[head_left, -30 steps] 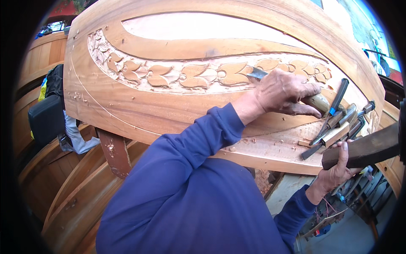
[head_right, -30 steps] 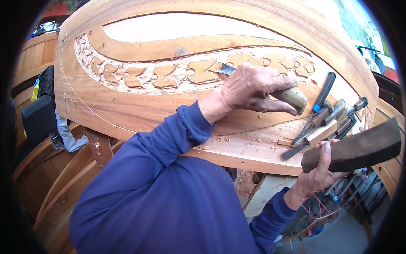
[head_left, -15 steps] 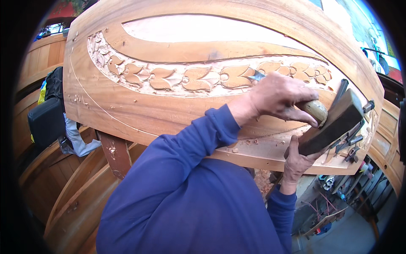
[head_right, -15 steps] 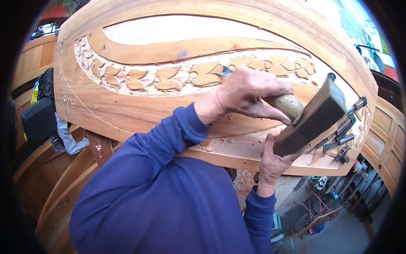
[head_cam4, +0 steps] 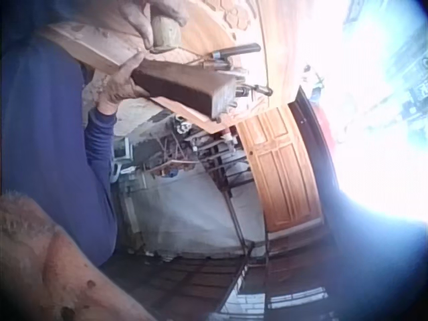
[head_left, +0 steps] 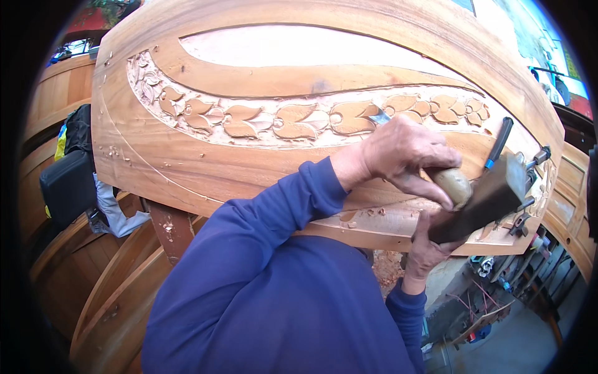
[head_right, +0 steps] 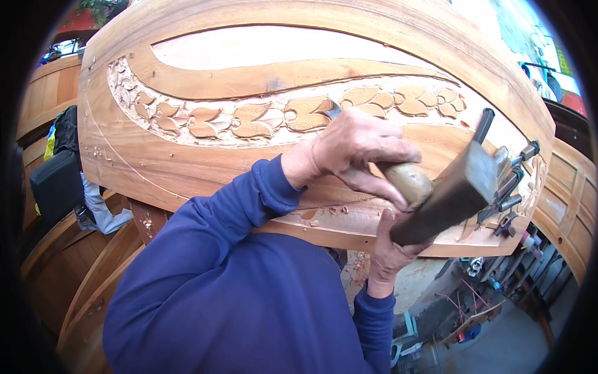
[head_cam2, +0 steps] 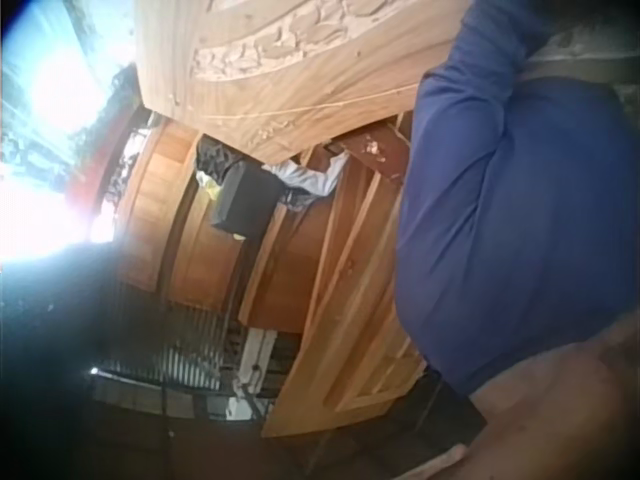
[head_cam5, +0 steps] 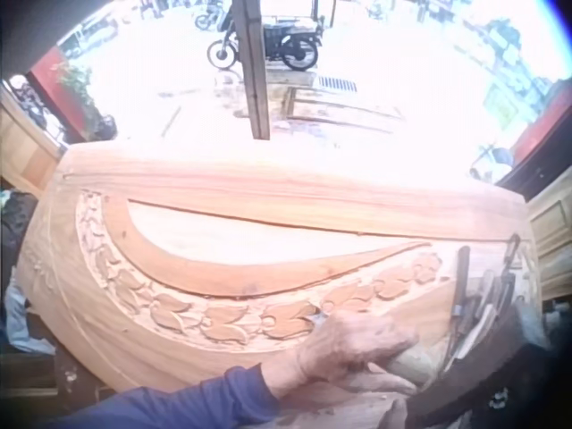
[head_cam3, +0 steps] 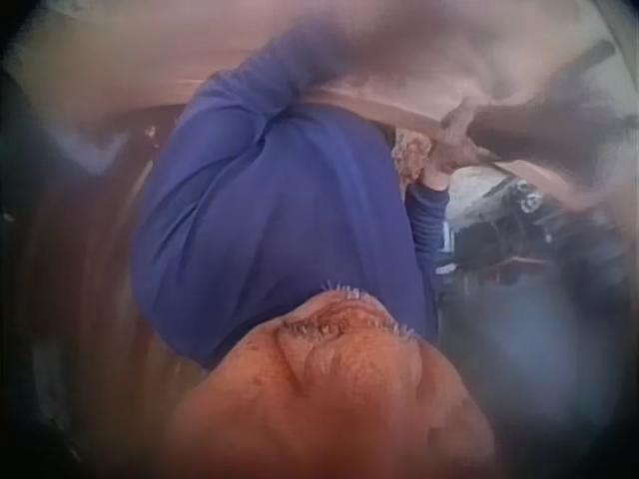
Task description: The person carves a decorative floral pattern into a large wooden board using a chisel and a wooden mallet. They switch between different chisels from a set on the table, tapping the chisel handle with the mallet to remove wood chips and refine the design.
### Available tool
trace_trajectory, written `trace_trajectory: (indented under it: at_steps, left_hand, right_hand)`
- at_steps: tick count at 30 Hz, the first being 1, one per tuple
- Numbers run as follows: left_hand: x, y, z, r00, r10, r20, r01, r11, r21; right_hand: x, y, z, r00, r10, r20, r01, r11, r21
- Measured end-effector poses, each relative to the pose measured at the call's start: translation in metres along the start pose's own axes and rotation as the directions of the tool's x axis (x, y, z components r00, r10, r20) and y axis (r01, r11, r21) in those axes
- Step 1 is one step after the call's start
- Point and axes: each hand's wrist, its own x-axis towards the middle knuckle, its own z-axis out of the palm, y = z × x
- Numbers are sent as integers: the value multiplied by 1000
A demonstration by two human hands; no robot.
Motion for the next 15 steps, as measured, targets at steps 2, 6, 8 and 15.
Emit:
trace_trajectory:
  at_steps: [2, 6, 8, 15]
  left_hand:
    - [0, -3, 1, 1000, 13, 19, -13, 1000, 24]
    - [28, -19, 33, 954, -278, -110, 296, 928, 225]
    - [30, -17, 32, 955, -270, -123, 294, 920, 260]
    - [20, -3, 23, 973, -199, -119, 218, 958, 184]
  right_hand:
    - [-3, -2, 1, 997, 74, 29, -76, 994, 77]
    - [16, -13, -11, 989, 130, -69, -128, 991, 34]
    - [27, -10, -20, 990, 110, -91, -107, 993, 39]
    - [55, -24, -35, 991, 64, -116, -49, 991, 127]
